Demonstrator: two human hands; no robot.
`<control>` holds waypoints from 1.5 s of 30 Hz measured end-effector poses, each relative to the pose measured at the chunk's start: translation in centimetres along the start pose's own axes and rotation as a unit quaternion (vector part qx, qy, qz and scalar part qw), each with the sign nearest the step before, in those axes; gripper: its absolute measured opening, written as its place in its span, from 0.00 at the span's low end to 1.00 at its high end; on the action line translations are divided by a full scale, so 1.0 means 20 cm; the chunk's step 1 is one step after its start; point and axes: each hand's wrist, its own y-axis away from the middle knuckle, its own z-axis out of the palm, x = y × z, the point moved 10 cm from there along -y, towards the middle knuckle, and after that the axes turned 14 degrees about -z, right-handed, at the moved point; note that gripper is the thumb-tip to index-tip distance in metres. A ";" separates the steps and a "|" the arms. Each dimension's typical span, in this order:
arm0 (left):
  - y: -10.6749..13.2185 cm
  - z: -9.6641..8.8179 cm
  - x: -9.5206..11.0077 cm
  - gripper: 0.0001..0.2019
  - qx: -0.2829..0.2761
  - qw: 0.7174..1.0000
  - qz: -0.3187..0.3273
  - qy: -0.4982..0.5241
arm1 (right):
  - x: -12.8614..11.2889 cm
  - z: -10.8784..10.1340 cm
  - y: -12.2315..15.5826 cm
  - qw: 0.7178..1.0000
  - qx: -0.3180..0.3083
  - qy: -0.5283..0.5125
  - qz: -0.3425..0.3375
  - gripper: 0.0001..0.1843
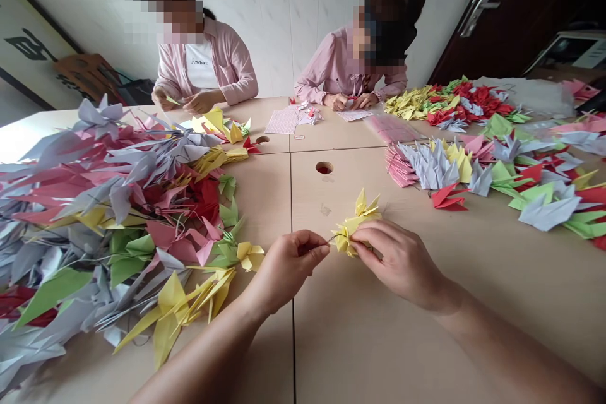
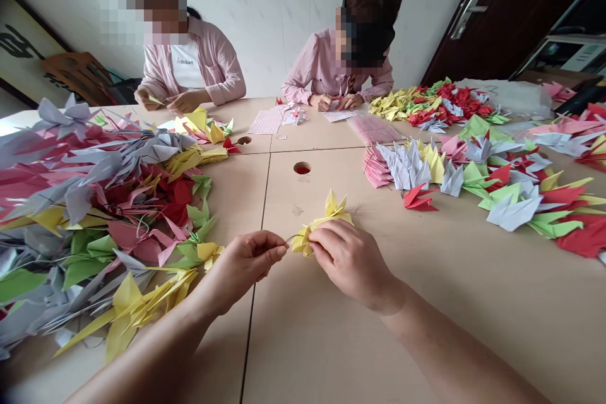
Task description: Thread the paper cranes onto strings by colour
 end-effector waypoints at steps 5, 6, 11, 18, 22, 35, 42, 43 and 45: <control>0.03 -0.04 0.07 0.17 0.030 0.998 0.062 0.005 | 0.00 0.04 0.00 1.000 -0.011 -0.027 0.003 0.07; 0.05 -0.05 0.09 0.16 0.034 0.995 0.090 0.020 | 0.00 0.04 0.00 0.999 -0.013 -0.033 0.006 0.07; 0.14 -0.04 0.18 0.11 -0.001 0.980 0.184 0.080 | 0.02 0.05 0.01 0.998 -0.008 -0.057 0.034 0.05; 0.12 0.09 0.12 0.13 -0.104 0.985 0.103 0.087 | 0.11 0.00 0.05 0.988 0.045 -0.081 0.124 0.05; 0.05 0.09 0.06 0.15 -0.090 0.992 0.050 0.068 | 0.12 -0.04 0.05 0.984 0.087 -0.083 0.128 0.04; 0.02 0.17 -0.02 0.25 -0.157 0.984 -0.025 0.081 | -0.02 -0.02 0.00 0.989 0.067 -0.131 0.029 0.07; 0.02 0.17 -0.01 0.11 -0.172 0.982 -0.008 0.081 | 0.01 0.02 0.02 0.982 0.043 -0.165 0.083 0.03; 0.01 0.17 -0.01 0.09 -0.164 0.984 -0.009 0.072 | 0.03 0.03 0.04 0.977 0.040 -0.179 0.111 0.02; 0.00 0.15 -0.02 0.09 -0.138 0.989 -0.013 0.052 | 0.08 0.06 0.07 0.956 0.036 -0.230 0.176 0.02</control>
